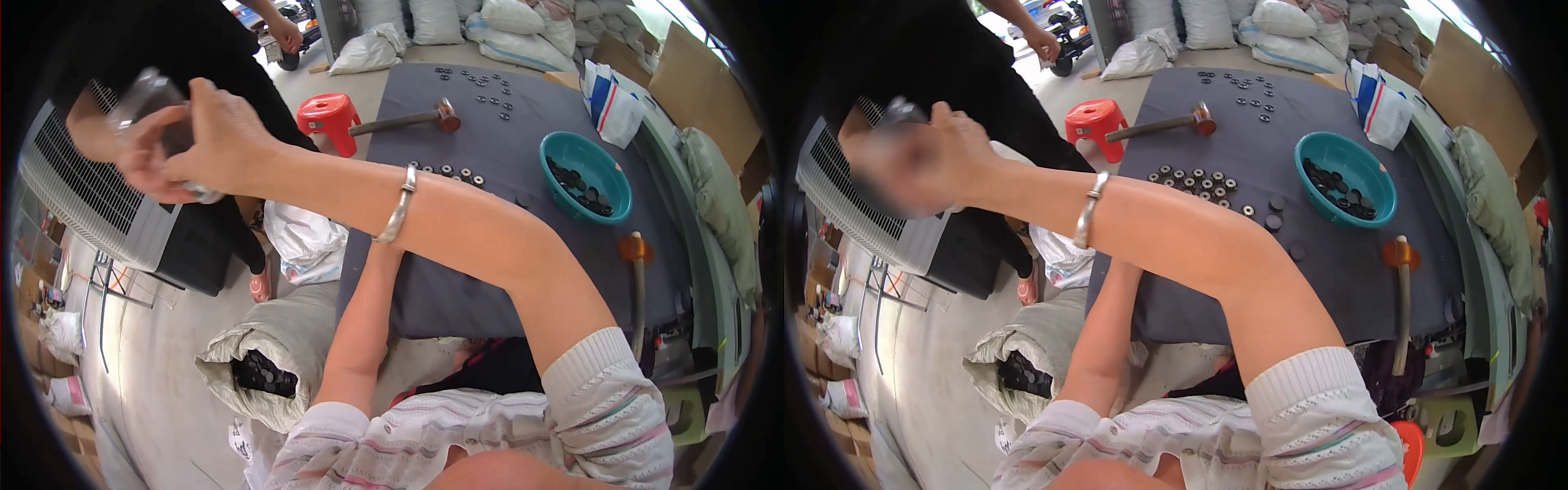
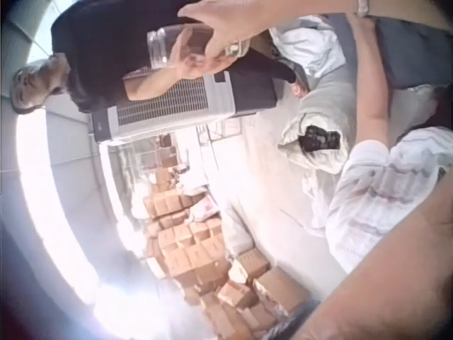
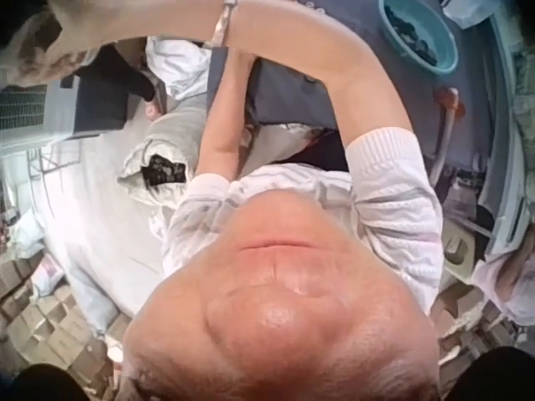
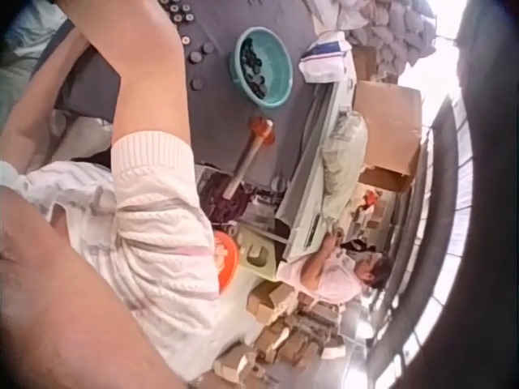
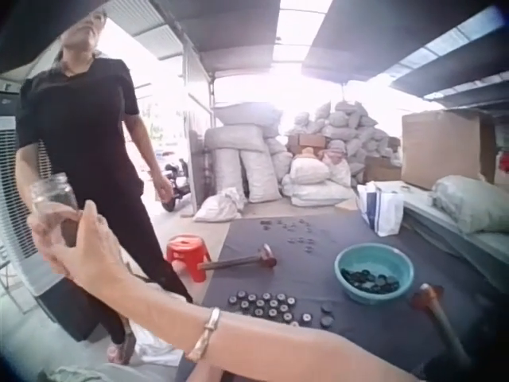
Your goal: The person taps circular caps on a table with a mallet. The person gathers the caps and metal bearings, and fits the caps onto the bearings by hand.
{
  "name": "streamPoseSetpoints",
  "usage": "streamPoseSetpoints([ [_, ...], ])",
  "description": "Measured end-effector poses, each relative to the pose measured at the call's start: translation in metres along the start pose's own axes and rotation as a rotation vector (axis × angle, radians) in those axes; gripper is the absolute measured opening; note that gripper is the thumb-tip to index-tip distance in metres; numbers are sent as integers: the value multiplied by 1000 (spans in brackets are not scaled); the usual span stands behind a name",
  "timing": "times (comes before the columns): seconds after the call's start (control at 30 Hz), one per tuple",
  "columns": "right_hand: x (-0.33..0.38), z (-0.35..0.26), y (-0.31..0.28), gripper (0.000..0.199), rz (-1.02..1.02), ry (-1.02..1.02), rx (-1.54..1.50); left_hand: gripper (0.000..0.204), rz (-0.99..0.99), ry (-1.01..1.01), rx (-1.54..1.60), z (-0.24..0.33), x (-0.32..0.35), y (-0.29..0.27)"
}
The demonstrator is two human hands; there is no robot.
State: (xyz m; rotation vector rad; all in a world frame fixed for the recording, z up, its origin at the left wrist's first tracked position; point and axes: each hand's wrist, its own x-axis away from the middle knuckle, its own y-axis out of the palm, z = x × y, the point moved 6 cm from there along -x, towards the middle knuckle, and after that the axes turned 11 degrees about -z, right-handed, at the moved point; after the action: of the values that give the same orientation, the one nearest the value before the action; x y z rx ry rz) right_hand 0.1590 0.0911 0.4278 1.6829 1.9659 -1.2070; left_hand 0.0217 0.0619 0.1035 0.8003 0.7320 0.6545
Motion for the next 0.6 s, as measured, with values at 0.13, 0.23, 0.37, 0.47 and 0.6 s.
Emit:
streamPoseSetpoints([
  [0.13, 26, -19, -10, 56, -43, -134, 116, 36, -13, -62, 63, -6, -5, 0],
  [0.23, 83, -23, -52, 56, 30, -203, 28, 35, -40, -3, 97, -3, -7, -1],
  [0.37, 166, -71, -139, 44, 174, -251, 429, 34, 102, -225, 54, -8, -2, -11],
  [0.47, 211, -127, -173, 45, 321, -298, 182, 34, 169, -350, 129, -11, 2, -13],
  [0.6, 242, -202, -196, 49, 272, -443, 406, 35, 212, -363, 67, -8, 4, -16],
])
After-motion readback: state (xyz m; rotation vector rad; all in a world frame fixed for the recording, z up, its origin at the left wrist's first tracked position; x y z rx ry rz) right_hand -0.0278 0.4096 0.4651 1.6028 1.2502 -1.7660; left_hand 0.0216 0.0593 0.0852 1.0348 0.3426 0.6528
